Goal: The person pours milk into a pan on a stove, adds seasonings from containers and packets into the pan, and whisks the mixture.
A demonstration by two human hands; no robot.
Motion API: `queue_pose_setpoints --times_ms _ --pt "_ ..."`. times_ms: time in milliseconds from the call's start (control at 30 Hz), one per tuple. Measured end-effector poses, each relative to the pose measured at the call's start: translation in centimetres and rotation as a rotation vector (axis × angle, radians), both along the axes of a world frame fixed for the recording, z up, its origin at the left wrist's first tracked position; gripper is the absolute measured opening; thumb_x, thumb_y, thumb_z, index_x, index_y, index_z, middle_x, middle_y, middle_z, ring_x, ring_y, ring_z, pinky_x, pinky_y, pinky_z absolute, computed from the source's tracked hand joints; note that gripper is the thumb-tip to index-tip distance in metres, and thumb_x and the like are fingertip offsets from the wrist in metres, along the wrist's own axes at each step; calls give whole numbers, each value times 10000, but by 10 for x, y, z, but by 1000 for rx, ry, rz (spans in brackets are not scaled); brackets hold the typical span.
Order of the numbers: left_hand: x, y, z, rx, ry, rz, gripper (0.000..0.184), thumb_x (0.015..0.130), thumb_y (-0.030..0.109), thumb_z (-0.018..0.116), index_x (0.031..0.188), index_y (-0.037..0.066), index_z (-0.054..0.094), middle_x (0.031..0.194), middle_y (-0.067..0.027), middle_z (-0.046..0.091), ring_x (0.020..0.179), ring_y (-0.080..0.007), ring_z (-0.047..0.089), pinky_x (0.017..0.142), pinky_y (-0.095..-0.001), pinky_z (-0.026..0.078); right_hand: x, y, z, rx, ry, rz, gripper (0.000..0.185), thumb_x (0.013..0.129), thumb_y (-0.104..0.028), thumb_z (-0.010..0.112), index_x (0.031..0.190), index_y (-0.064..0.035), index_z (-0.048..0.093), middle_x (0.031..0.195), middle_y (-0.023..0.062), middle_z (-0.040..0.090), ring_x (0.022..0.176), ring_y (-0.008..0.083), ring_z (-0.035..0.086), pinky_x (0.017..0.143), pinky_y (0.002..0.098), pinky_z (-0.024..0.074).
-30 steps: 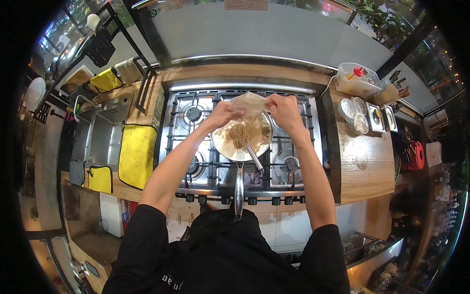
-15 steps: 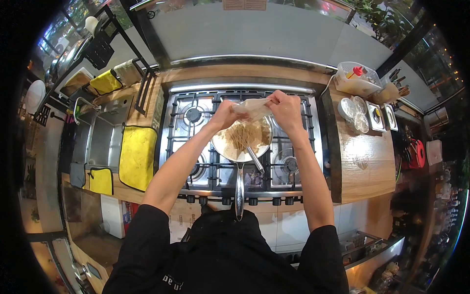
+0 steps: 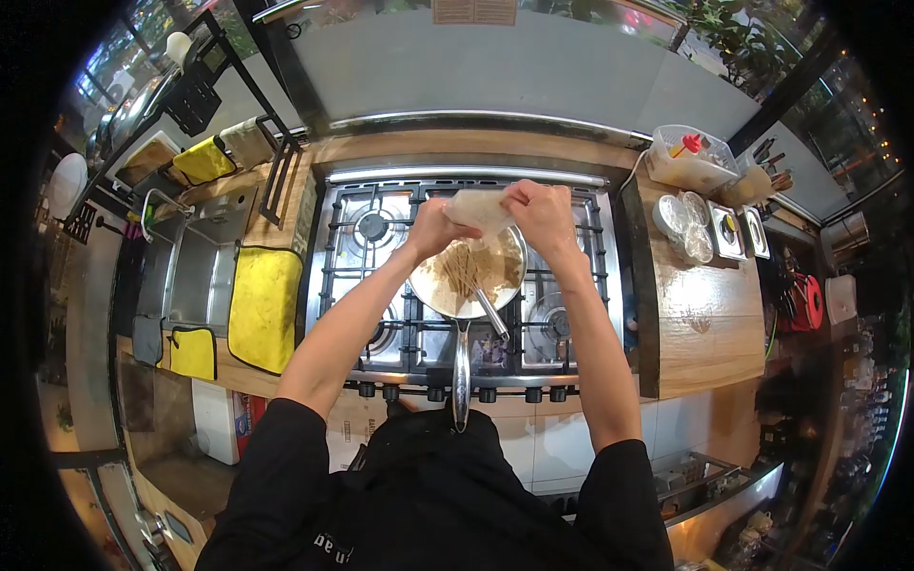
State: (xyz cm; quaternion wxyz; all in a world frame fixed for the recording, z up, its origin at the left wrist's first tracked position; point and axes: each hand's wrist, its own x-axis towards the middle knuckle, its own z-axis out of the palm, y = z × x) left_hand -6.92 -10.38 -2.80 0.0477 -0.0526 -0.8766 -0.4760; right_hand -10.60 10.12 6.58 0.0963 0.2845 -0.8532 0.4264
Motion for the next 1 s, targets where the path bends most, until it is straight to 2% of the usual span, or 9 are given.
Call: queue_pose_setpoints --times_ms 133,200,333,433,533,633,833,933,1000 --pt "0 3 -2 -5 -51 65 316 681 182 819 957 63 721 848 -119 713 749 -210 674 710 -316 509 1 3 5 174 -39 -23 122 775 -113 662 846 -22 702 687 182 645 601 322 633 583 348 495" --pt "-1 0 -6 12 -108 52 313 678 182 817 952 65 722 839 -124 710 750 -220 674 706 -316 507 -7 7 -9 119 94 92 145 807 -78 633 920 -29 709 728 167 672 635 186 675 611 296 509" --pt "6 1 13 -29 -123 66 302 683 131 793 960 40 712 837 -127 711 762 -207 676 710 -315 504 -2 16 -23 50 123 19 182 802 -62 624 966 -36 699 757 184 670 670 205 681 639 296 512" --pt "0 0 28 -45 -119 0 321 682 110 778 982 31 698 855 -117 712 778 -196 677 725 -321 508 1 35 -41 -31 0 -57 227 795 -20 587 998 -24 688 810 180 691 734 267 695 667 322 531" --pt "-3 10 58 6 -48 -61 347 671 57 731 1012 28 674 891 -112 707 830 -197 673 768 -321 514 7 72 -84 -348 -261 -155 179 821 -47 622 985 -2 678 828 70 710 757 115 655 680 259 501" --pt "-19 21 79 69 108 -160 338 672 43 698 1007 10 670 885 -125 705 835 -209 677 764 -317 518 42 88 -104 -389 -570 -369 130 842 -61 624 955 -5 657 814 34 680 681 79 590 609 229 462" --pt "0 75 161 -199 272 -434 165 710 20 644 865 -23 678 841 -183 690 790 -256 685 712 -341 531 146 88 -119 -880 -607 -327 152 906 -59 576 1042 -9 532 867 105 661 742 199 673 681 310 545" --pt "55 114 185 -88 419 -553 141 697 32 638 820 -27 673 812 -186 683 771 -282 680 687 -352 530 225 54 -59 -1164 -617 -437 209 911 -74 576 1091 -10 491 934 132 650 844 294 693 659 312 543" --pt "106 142 181 -85 489 -631 135 687 55 647 812 17 678 793 -141 673 773 -284 667 734 -390 503 274 48 -68 -1299 -566 -439 212 909 -76 579 1094 -15 494 949 125 651 848 288 690 681 325 545"
